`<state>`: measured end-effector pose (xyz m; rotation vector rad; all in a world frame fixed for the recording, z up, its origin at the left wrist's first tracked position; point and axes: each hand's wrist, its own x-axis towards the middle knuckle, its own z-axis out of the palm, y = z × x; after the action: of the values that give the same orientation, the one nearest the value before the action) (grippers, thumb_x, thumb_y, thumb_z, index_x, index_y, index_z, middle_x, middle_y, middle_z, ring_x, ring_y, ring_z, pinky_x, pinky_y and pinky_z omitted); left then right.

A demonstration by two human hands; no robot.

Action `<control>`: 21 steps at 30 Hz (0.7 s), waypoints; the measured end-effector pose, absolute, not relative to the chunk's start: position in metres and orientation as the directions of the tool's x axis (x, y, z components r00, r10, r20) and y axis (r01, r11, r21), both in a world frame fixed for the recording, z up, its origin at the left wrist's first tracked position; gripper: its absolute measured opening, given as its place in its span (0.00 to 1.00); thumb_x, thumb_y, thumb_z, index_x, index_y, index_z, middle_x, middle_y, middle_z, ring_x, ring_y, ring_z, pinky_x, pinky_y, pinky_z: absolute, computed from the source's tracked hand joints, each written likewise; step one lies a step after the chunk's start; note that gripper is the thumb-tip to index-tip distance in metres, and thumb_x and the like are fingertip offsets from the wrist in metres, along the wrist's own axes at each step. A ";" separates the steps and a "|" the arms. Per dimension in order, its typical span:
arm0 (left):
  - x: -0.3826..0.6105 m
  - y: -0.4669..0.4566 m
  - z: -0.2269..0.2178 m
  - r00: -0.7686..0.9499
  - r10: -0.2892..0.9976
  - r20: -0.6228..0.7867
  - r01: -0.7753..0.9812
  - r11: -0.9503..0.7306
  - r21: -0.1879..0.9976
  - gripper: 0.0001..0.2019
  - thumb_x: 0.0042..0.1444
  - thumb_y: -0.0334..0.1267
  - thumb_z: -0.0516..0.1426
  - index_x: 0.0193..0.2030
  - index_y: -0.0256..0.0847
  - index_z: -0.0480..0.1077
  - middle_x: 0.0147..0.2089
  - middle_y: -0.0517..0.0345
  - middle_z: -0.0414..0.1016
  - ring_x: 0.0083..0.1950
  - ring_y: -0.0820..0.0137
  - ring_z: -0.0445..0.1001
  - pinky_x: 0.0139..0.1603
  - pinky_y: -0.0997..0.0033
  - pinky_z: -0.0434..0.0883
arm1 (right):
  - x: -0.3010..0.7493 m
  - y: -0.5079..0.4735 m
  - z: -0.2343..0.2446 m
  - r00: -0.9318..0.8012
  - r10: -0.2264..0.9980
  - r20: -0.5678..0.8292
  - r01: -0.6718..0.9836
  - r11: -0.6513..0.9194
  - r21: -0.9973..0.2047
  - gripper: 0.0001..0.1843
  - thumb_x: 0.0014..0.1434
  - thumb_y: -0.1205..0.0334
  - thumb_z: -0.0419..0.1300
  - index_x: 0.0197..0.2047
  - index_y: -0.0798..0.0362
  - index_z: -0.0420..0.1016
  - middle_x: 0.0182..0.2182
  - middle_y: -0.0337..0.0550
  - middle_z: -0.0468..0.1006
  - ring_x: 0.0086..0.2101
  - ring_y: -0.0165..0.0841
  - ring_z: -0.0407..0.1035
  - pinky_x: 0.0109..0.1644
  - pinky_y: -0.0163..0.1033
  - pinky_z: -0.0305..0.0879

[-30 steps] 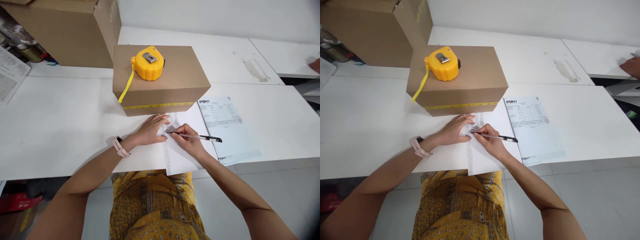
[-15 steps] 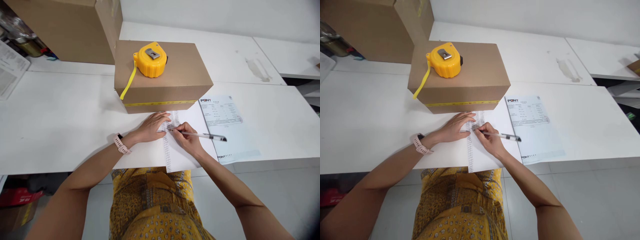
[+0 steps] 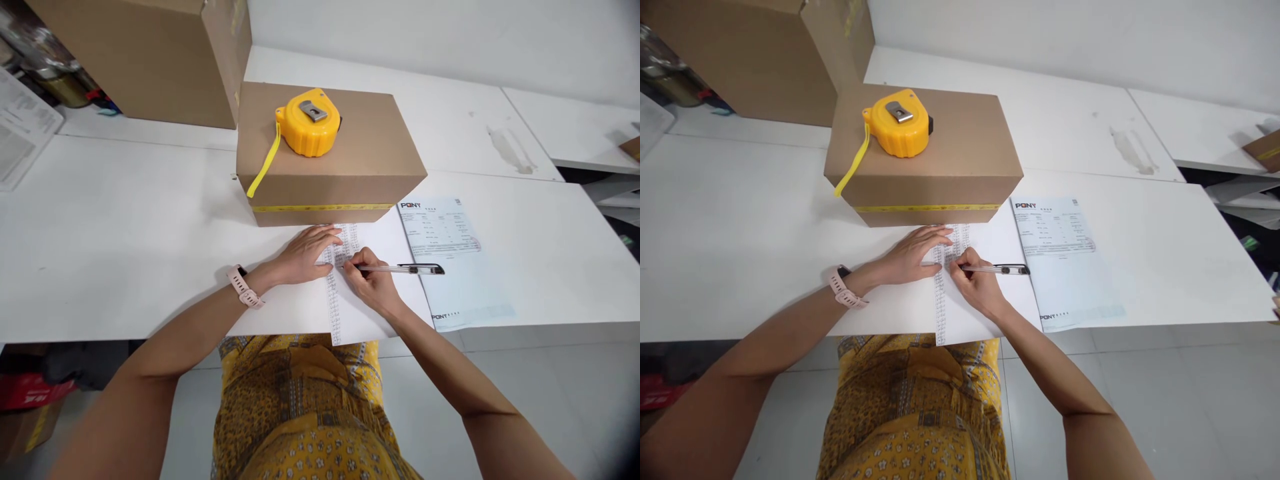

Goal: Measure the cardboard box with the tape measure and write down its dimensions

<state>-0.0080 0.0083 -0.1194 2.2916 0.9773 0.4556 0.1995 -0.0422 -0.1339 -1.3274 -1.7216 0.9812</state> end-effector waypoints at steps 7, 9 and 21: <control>-0.008 0.009 -0.120 0.667 0.742 0.063 0.548 -0.546 0.634 0.23 0.55 0.29 0.58 0.59 0.40 0.68 0.73 0.45 0.64 0.77 0.55 0.57 0.75 0.46 0.57 | 0.200 -0.042 -0.133 -0.205 0.976 0.080 0.437 0.164 -0.884 0.12 0.64 0.56 0.59 0.31 0.49 0.63 0.20 0.31 0.63 0.21 0.27 0.55 0.26 0.36 0.49; -0.008 0.009 -0.120 0.668 0.742 0.060 0.549 -0.546 0.633 0.23 0.55 0.29 0.58 0.59 0.40 0.68 0.73 0.44 0.63 0.77 0.55 0.57 0.75 0.45 0.57 | 0.200 -0.042 -0.133 -0.208 0.974 0.089 0.441 0.175 -0.880 0.11 0.64 0.57 0.59 0.31 0.49 0.64 0.20 0.31 0.63 0.21 0.27 0.55 0.26 0.36 0.49; -0.008 0.009 -0.120 0.669 0.742 0.047 0.557 -0.542 0.630 0.23 0.55 0.31 0.58 0.59 0.42 0.67 0.74 0.47 0.63 0.77 0.56 0.56 0.76 0.45 0.56 | 0.198 -0.043 -0.131 -0.208 0.975 0.082 0.441 0.168 -0.881 0.10 0.62 0.59 0.59 0.30 0.49 0.63 0.20 0.31 0.63 0.21 0.26 0.54 0.25 0.35 0.50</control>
<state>-0.0077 0.0089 -0.1197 2.2970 0.9990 0.4153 0.1982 -0.0427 -0.1311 -1.3503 -1.7556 0.9802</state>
